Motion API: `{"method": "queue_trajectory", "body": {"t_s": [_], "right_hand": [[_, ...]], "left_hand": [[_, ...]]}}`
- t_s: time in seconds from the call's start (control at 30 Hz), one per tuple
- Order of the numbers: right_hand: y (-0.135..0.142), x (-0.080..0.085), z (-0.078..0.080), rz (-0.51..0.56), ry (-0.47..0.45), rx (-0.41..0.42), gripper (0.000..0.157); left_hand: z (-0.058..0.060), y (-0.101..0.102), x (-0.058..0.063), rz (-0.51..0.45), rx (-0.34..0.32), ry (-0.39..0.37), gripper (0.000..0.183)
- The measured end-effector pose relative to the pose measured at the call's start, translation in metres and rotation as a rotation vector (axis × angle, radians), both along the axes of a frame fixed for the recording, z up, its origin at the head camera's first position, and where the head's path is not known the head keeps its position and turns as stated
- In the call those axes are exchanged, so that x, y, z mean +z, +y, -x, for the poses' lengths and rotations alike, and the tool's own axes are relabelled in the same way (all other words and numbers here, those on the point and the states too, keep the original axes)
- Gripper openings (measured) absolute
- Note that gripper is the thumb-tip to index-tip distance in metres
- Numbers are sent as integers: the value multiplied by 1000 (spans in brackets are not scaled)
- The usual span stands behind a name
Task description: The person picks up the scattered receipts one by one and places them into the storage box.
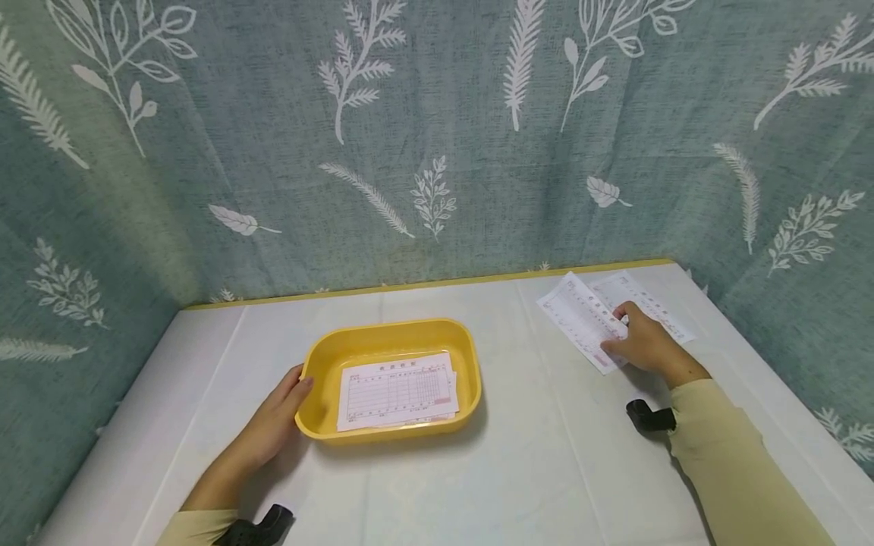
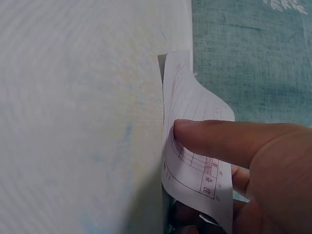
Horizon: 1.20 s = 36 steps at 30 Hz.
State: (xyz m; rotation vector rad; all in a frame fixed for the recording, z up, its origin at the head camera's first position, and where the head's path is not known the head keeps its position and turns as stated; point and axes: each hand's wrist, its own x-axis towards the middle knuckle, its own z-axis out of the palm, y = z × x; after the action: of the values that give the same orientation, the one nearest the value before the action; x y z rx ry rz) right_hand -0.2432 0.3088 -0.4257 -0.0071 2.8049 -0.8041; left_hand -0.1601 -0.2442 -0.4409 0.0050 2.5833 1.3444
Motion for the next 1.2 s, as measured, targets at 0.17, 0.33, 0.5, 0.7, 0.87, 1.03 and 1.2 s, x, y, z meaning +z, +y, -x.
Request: {"method": "queue_trajectory", "body": {"t_s": [0.17, 0.33, 0.5, 0.7, 0.87, 1.03, 1.2], "right_hand": [[0, -2, -1, 3, 5, -7, 64], [0, -3, -1, 0, -9, -14, 66], [0, -3, 1, 2, -18, -12, 68], [-1, -1, 4, -9, -23, -9, 69], [0, -1, 5, -12, -45, -14, 69], [0, -3, 5, -14, -54, -7, 69], [0, -2, 4, -17, -26, 4, 67]], "left_hand": [[-1, 0, -1, -15, -9, 12, 62], [-2, 0, -1, -18, -13, 18, 61], [-2, 0, 1, -20, -6, 25, 60], [-2, -1, 1, -10, -6, 22, 61], [-1, -1, 1, -20, -7, 13, 62], [0, -1, -1, -20, -7, 9, 61], [-1, -1, 0, -13, 1, 13, 60]]}}
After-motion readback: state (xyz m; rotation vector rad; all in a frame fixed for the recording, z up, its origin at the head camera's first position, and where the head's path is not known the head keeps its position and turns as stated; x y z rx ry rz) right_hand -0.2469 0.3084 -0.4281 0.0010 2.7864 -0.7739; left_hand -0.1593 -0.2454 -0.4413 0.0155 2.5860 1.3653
